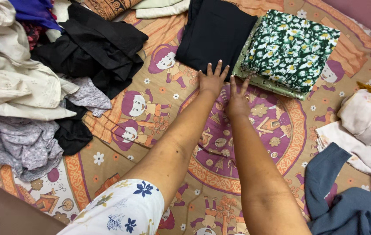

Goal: The person picks up a black garment from a pile on a bed, spreads it out flat, and folds it multiple times by hand.

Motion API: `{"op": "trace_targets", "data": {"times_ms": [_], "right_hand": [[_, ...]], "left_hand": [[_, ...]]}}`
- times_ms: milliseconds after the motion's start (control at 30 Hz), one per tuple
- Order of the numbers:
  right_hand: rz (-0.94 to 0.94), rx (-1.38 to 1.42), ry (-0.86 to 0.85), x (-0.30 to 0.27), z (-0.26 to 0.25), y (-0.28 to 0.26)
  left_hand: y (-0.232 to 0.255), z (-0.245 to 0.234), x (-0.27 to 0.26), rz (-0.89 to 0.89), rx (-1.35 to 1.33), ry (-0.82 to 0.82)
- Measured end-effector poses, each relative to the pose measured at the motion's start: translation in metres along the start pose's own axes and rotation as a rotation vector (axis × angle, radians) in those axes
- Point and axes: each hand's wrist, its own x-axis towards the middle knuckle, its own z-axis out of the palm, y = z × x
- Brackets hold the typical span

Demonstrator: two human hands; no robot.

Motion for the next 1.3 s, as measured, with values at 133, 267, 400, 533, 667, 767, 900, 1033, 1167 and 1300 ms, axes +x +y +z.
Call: {"op": "trace_targets", "data": {"times_ms": [133, 267, 400, 533, 667, 767, 900, 1033, 1167, 1300], "right_hand": [[-0.035, -0.070, 0.069, -0.009, -0.002, -0.006], [0.053, -0.063, -0.072, -0.019, -0.035, -0.023], [0.090, -0.051, -0.043, -0.026, -0.063, -0.055], [-0.013, -0.111, 0.014, -0.028, -0.077, -0.082], [-0.079, -0.132, 0.052, -0.034, -0.093, -0.110], [-0.130, -0.158, 0.072, -0.041, -0.103, -0.134], [-0.174, -0.174, 0.088, -0.048, -0.112, -0.168], [-0.252, -0.180, 0.107, -0.058, -0.113, -0.200], [-0.282, -0.216, 0.117, -0.065, -0.113, -0.230], [-0.313, -0.243, 0.107, -0.070, -0.115, -0.254]], "left_hand": [[-0.008, 0.004, -0.012, 0.002, 0.032, 0.034], [-0.029, -0.015, -0.041, -0.014, 0.139, 0.016], [-0.044, -0.038, -0.058, -0.062, 0.062, 0.069], [-0.072, -0.053, -0.073, -0.145, 0.007, 0.149], [-0.108, -0.072, -0.098, -0.217, -0.071, 0.141], [-0.139, -0.083, -0.112, -0.253, -0.033, 0.157], [-0.171, -0.094, -0.132, -0.322, -0.018, 0.228], [-0.193, -0.105, -0.152, -0.358, -0.067, 0.207], [-0.211, -0.112, -0.163, -0.389, -0.109, 0.264], [-0.232, -0.128, -0.176, -0.402, -0.129, 0.233]]}}
